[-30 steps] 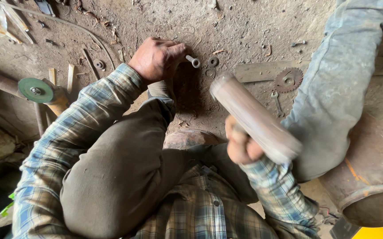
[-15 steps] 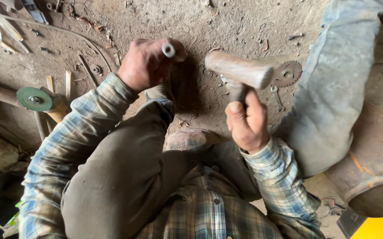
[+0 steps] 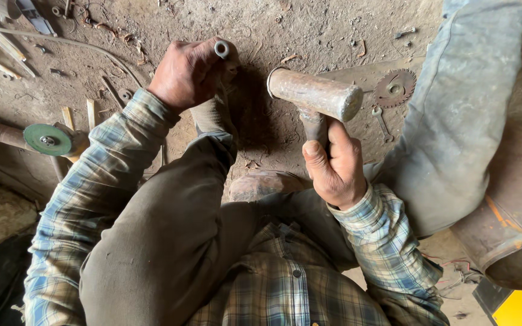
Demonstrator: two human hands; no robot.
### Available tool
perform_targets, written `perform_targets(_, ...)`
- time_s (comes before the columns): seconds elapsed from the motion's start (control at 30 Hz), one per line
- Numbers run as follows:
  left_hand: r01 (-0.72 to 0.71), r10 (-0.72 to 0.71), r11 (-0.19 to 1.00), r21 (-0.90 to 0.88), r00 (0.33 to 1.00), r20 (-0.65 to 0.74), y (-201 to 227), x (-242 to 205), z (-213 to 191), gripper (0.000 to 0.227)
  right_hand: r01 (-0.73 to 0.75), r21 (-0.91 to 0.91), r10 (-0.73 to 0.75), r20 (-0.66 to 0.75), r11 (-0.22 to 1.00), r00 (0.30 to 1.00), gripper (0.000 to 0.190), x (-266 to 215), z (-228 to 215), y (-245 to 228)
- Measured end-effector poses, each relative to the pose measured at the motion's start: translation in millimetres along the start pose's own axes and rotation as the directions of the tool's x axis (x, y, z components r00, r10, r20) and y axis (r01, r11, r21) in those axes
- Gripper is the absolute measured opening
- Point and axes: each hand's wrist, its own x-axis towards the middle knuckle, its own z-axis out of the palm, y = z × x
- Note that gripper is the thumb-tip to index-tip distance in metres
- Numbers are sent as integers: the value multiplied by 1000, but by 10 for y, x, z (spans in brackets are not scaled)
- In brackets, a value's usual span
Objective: The person is sitting on the floor in a workshop, using a hammer and a metal rod to disassemble a cylindrical electrical component. They repeatedly strike the component to remove parts and then use the rod to pull out copper windings.
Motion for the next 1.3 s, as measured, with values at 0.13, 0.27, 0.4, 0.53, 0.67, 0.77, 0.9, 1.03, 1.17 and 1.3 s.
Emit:
perform_targets(0.13,3,-3,1000,8,1000,7,-85,50,0,6,12,4,-12,-7,1000,1000,49,-11,3,13)
perform_targets(0.27,-11,11,1000,-26,999,36,-190,113,-46,6,0,-2,0,15,1000,1000,49,27,-3,-15)
perform_targets(0.4,1,-5,991,-134,999,-32,-260,90,-110,5,-2,-15,3,12,1000,1000,49,52,8,-23)
perform_targets(0.53,12,-30,986,-166,994,-107,-291,43,-109,5,-29,-6,29,31,1000,999,48,80,19,-81)
perform_targets(0.67,17,-33,979,-205,997,-73,-331,89,-133,6,70,-247,-61,45,966,997,39,261,-17,-328)
perform_targets(0.77,-9,-10,974,-227,997,-82,-351,66,-119,4,126,-322,-118,45,938,992,34,366,-48,-599)
perform_targets(0.9,17,-42,977,-213,993,-111,-399,94,-92,5,364,-227,-379,-27,903,925,44,345,-29,-1019)
perform_targets(1.03,11,-42,974,-228,990,-134,-444,44,-24,6,495,-354,-533,-10,793,846,52,582,160,-1105)
perform_targets(1.17,21,-61,966,-256,987,-149,-497,8,-35,5,417,-713,-225,353,563,908,53,1125,318,-1058)
perform_targets(1.3,164,-210,940,-300,969,-127,-595,-60,14,8,356,-684,-178,319,637,931,56,1182,385,-1196)
